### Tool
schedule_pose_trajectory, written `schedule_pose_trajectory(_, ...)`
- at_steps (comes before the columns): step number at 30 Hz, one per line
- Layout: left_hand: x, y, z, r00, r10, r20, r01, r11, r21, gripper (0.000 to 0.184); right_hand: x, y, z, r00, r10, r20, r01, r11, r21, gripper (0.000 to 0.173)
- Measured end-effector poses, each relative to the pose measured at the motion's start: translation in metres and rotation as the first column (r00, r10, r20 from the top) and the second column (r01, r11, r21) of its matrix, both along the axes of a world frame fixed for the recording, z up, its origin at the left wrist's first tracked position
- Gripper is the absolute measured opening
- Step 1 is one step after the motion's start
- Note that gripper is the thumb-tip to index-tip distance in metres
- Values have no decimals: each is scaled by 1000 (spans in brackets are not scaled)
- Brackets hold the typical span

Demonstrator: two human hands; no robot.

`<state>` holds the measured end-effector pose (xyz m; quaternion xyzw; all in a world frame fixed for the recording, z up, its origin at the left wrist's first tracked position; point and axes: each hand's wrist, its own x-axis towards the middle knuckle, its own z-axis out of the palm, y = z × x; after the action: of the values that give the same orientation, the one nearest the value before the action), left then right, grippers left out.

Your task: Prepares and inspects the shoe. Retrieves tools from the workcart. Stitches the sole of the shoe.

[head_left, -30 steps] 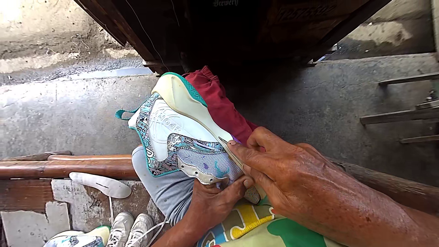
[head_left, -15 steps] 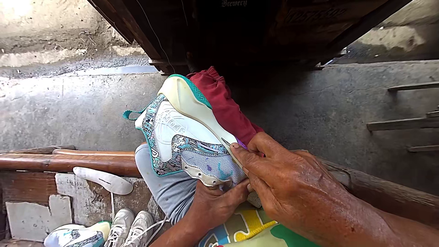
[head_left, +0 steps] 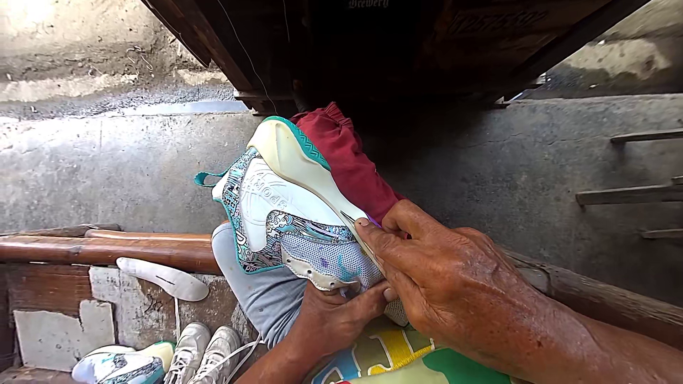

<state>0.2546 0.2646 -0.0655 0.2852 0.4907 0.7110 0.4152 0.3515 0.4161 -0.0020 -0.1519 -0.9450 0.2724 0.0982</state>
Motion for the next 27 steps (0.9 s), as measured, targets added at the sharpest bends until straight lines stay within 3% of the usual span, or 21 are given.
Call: schedule_pose_trajectory(27, -4, 1, -2, 1000, -2, -17, 1, 1000, -10, 27, -1, 7, 3, 999, 40, 5, -40, 999, 21, 40)
